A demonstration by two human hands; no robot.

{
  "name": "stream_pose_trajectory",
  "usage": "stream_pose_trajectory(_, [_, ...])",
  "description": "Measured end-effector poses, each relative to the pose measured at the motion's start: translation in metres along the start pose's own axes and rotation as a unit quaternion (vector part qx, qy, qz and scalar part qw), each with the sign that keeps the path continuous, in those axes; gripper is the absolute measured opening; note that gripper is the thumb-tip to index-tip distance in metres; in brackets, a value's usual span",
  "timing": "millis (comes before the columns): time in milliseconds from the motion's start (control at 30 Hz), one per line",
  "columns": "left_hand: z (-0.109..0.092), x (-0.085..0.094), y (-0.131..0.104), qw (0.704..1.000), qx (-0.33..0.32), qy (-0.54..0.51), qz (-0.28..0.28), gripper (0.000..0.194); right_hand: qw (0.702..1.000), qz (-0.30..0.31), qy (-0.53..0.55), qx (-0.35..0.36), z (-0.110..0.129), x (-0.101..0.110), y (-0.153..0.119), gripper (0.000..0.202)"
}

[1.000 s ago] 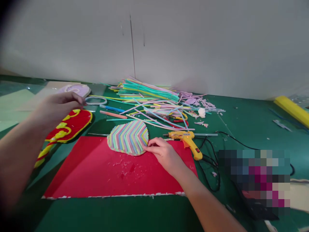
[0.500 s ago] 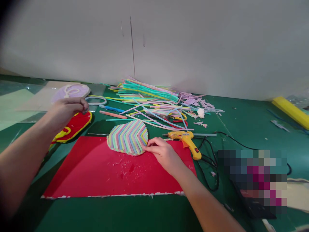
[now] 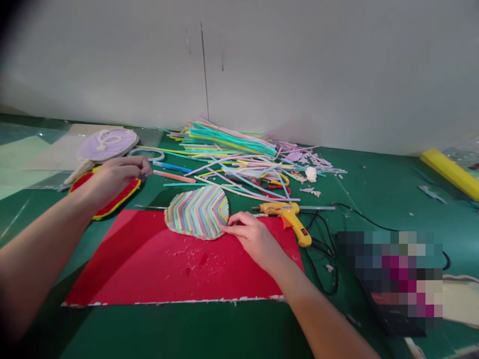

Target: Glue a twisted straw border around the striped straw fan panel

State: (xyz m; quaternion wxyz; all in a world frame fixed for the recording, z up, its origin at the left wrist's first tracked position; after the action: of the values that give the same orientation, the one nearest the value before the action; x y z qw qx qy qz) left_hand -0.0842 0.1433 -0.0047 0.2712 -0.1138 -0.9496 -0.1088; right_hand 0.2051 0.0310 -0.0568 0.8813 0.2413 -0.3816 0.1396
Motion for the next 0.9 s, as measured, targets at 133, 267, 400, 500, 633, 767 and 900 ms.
stream_pose_trajectory(133, [-0.005, -0.003, -0.002, 1.0, -0.003, -0.003, -0.002, 0.006, 1.0, -0.001, -0.001, 0.004, 0.001, 0.0, 0.0, 0.03])
stream_pose_trajectory(267, [-0.006, -0.005, -0.004, 1.0, -0.007, 0.001, 0.015, 0.01, 1.0, 0.003, 0.006, -0.002, 0.001, 0.0, 0.0, 0.03])
stream_pose_trajectory(400, [-0.015, -0.01, -0.003, 0.999, -0.027, 0.009, 0.015, 0.013, 1.0, 0.005, 0.009, -0.004, 0.0, -0.001, 0.0, 0.03])
stream_pose_trajectory(500, [-0.027, -0.025, -0.009, 0.997, -0.035, 0.027, 0.055, 0.014, 1.0, 0.0, 0.012, -0.002, -0.001, -0.001, 0.0, 0.029])
stream_pose_trajectory(633, [-0.041, -0.06, -0.04, 0.985, -0.069, 0.046, 0.149, 0.024, 1.0, -0.005, 0.017, 0.007, -0.002, -0.001, 0.0, 0.029])
stream_pose_trajectory(767, [-0.044, -0.087, -0.081, 0.956, -0.215, 0.136, 0.149, 0.028, 1.0, -0.009, 0.016, 0.01, -0.002, -0.002, -0.001, 0.028])
stream_pose_trajectory(900, [-0.033, -0.094, -0.096, 0.935, -0.262, 0.211, 0.11, 0.027, 1.0, -0.006, 0.018, 0.004, -0.001, -0.002, -0.001, 0.028])
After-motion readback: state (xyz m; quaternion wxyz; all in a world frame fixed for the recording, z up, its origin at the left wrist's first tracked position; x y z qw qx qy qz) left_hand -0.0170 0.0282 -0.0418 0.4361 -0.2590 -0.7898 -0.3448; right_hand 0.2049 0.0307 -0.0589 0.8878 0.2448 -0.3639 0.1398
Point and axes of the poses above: each hand's wrist, its own y-axis towards the middle knuckle, its own x-axis out of the back of the hand, z = x × y, the point moved 3 cm from there along y, towards the middle knuckle, and after that the axes turned 6 degrees about -x, right-handed, at the moved point
